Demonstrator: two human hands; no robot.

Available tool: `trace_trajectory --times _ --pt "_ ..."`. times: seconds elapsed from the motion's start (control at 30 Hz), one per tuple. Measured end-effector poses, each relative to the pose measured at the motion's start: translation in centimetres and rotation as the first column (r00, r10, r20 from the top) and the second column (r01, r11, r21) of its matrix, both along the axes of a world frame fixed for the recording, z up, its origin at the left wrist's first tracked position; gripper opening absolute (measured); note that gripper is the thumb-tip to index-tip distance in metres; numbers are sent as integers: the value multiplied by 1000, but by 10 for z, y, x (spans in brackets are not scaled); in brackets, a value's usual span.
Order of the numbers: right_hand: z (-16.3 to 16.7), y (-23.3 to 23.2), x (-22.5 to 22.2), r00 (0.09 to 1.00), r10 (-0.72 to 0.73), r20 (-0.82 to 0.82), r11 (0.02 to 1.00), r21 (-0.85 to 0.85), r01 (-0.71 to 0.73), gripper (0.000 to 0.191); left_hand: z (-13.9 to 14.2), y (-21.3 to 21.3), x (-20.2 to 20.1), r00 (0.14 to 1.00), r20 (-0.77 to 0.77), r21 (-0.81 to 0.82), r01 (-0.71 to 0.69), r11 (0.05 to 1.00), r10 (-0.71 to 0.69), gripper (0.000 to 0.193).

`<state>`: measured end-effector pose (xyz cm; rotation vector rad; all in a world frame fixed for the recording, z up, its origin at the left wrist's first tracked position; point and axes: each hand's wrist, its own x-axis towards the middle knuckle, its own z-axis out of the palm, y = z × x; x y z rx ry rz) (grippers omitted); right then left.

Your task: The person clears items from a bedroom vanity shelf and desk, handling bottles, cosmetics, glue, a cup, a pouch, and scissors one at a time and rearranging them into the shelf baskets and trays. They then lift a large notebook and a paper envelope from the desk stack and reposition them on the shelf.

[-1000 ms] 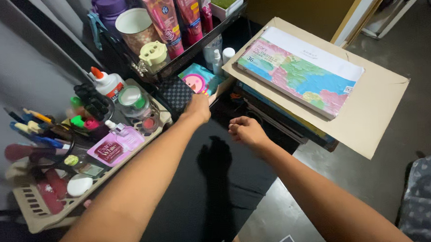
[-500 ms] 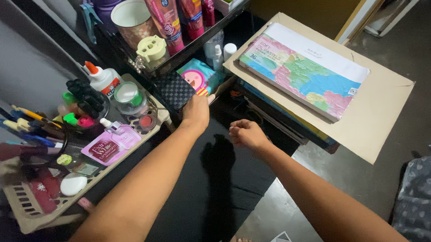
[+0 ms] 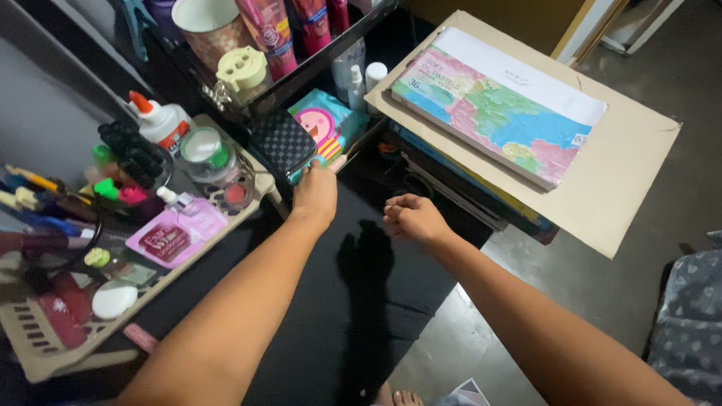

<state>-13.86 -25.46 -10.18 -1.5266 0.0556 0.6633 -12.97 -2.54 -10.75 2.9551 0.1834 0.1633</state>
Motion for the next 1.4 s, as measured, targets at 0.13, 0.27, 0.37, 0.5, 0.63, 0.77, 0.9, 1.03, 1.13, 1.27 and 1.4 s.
trace_trajectory --times 0.13,0.27,0.37,0.5,0.63,0.77,0.9,1.03,1.13,1.27,1.4 --pt "-17 -3 -1 998 -6 -61 1000 17 7 27 0 -7 -8 998 -42 1 -46 999 46 24" --pt "-24 -3 -9 999 39 -23 999 -21 -40 28 13 -17 -38 995 98 39 32 999 -36 33" --pt "-28 -1 -14 998 54 -20 999 10 -54 32 28 -30 -73 983 172 68 49 997 -60 37" --pt "-36 -16 -28 872 116 475 881 -454 130 29 39 -42 -121 983 183 -45 -6 999 14 49" --pt "-38 -38 -35 633 200 748 715 -553 428 44 38 -40 -156 976 200 -100 -67 993 86 57" --pt "-52 -54 -34 718 215 662 669 -636 385 60 26 -35 -186 969 205 -134 -113 984 139 63" --pt "-85 -56 -29 499 330 801 652 -576 493 77 14 -33 -209 967 189 -134 -147 980 170 63" --pt "-118 -45 -26 598 334 729 547 -666 507 64 8 -28 -220 965 162 -151 -182 972 206 61" --pt "-131 -34 -22 651 258 714 466 -682 563 48 6 -22 -225 961 131 -158 -222 962 243 60" --pt "-127 -27 -17 717 214 664 434 -722 539 52 5 -15 -233 958 100 -172 -248 953 268 61" --pt "-107 -19 -7 777 151 612 379 -761 526 66 8 -15 -242 953 68 -138 -283 949 295 56"
